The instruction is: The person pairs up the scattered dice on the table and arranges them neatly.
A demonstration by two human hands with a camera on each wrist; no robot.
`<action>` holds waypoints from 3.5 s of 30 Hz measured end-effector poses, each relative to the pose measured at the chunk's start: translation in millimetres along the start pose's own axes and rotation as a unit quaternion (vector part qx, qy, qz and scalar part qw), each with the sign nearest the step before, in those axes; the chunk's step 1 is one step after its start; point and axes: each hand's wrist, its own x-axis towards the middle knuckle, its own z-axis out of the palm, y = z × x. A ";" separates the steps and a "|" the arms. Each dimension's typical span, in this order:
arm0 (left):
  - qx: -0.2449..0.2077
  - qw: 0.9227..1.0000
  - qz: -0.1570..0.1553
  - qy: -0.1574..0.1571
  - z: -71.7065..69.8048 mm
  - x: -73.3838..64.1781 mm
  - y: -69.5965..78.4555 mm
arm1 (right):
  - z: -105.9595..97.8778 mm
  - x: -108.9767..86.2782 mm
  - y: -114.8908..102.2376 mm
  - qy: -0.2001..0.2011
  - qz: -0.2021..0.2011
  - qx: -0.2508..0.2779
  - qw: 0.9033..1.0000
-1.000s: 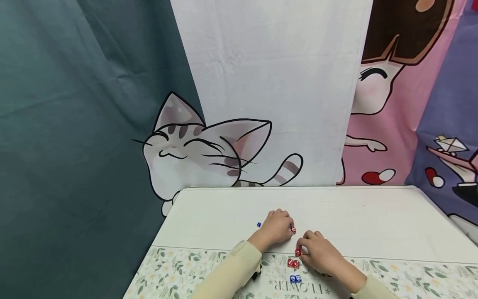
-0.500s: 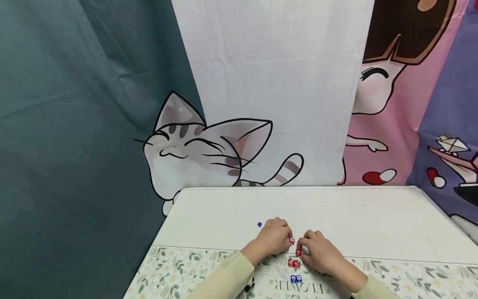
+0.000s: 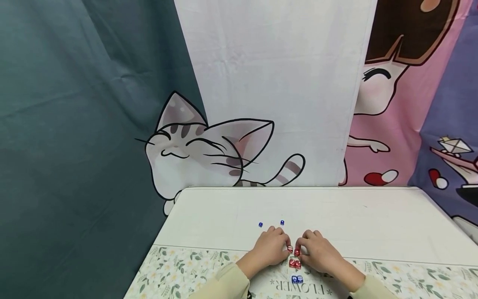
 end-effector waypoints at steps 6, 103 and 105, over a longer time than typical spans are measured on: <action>-0.014 1.000 -0.007 0.001 -0.4 -4.7 1.7 | 2.2 1.3 -1.2 0.008 -0.004 -0.002 1.000; -0.018 1.000 0.013 0.011 4.5 -11.6 -4.2 | 12.8 65.3 21.0 0.043 -0.014 0.032 0.998; -0.022 1.000 0.013 0.010 4.0 -12.0 -5.1 | 12.8 61.9 20.7 0.043 -0.017 0.028 0.999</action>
